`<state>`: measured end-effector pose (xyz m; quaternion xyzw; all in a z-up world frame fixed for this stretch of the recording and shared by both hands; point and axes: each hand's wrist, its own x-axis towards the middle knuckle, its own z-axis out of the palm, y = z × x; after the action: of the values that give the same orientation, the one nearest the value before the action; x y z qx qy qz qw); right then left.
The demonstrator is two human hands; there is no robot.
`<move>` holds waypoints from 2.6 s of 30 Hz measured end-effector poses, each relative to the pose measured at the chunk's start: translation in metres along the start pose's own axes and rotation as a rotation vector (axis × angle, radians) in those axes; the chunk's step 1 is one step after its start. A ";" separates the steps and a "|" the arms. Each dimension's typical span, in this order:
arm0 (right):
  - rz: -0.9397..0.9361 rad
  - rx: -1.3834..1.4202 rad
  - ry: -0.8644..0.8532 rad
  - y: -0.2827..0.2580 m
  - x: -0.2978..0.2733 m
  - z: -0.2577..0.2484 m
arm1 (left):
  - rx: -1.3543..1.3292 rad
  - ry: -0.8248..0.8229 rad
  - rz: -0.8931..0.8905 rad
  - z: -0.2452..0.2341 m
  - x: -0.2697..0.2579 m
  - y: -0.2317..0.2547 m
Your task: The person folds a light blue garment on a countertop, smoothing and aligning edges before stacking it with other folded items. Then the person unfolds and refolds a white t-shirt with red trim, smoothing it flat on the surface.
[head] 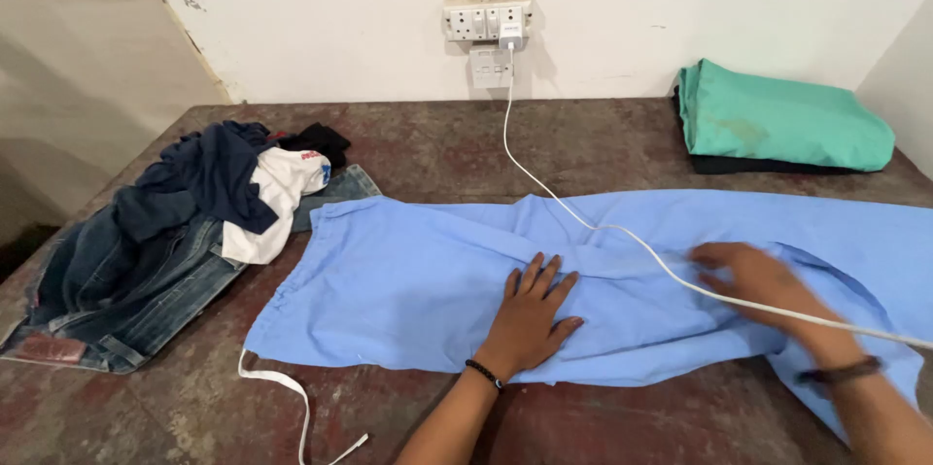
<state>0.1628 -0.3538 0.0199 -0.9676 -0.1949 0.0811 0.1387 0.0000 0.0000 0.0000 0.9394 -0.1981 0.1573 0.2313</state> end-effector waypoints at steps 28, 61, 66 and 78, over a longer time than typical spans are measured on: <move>0.167 -0.181 0.296 -0.028 0.090 0.045 | 0.285 0.009 -0.594 -0.054 0.038 -0.182; -0.121 0.198 0.180 -0.063 0.077 0.003 | 0.006 -0.138 -0.376 -0.054 0.103 -0.145; -0.065 0.317 0.121 -0.045 0.105 -0.017 | -0.120 0.042 -0.400 -0.059 0.113 -0.162; 0.117 0.016 0.519 -0.068 0.150 0.033 | 0.164 0.296 -0.478 0.018 0.132 -0.209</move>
<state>0.2679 -0.2261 -0.0067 -0.9645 -0.0961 -0.1603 0.1868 0.2115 0.1220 -0.0424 0.9418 0.0784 0.2493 0.2113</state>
